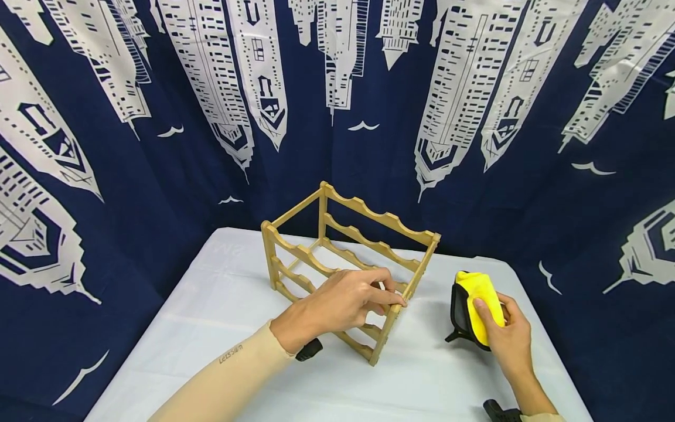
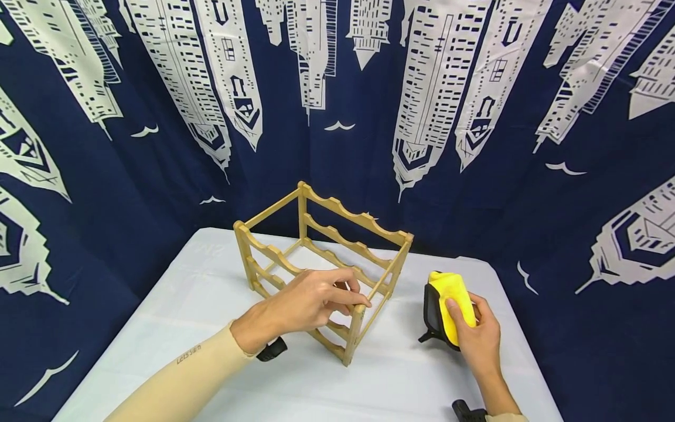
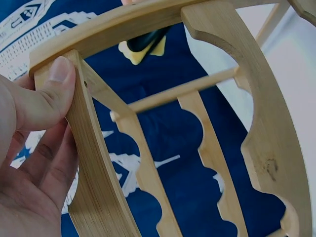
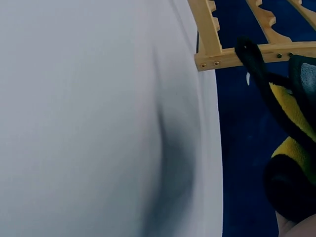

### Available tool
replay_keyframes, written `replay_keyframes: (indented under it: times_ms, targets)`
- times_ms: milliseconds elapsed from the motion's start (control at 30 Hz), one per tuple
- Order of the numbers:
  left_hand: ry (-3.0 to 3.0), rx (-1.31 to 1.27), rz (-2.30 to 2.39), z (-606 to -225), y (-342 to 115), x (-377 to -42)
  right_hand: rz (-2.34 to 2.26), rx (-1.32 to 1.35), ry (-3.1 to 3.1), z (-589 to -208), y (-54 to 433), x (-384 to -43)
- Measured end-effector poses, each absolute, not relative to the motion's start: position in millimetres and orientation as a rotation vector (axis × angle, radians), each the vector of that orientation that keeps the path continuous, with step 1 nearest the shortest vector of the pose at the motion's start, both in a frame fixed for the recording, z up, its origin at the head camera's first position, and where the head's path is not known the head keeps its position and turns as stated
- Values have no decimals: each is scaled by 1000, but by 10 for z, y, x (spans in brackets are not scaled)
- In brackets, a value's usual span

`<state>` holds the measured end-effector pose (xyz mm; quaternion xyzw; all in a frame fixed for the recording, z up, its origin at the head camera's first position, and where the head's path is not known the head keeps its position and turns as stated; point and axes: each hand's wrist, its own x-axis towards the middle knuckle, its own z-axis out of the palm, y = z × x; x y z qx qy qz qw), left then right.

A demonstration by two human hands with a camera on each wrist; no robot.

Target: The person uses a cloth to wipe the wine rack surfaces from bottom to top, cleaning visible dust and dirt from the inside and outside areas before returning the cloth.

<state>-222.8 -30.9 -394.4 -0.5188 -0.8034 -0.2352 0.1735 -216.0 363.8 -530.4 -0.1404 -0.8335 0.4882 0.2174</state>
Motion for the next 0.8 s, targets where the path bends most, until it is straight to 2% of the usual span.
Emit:
replay_keyframes:
  times_ms: [433,800]
  targets:
    - [-2238,-1529,-817,-3996,-583,-2218,1551,-319,-2284,-5173,3557,-2028]
    - [-2211,-1495,-972,-4056,-738,-2190,1524,-54,-2269,-5051,3225,-1942]
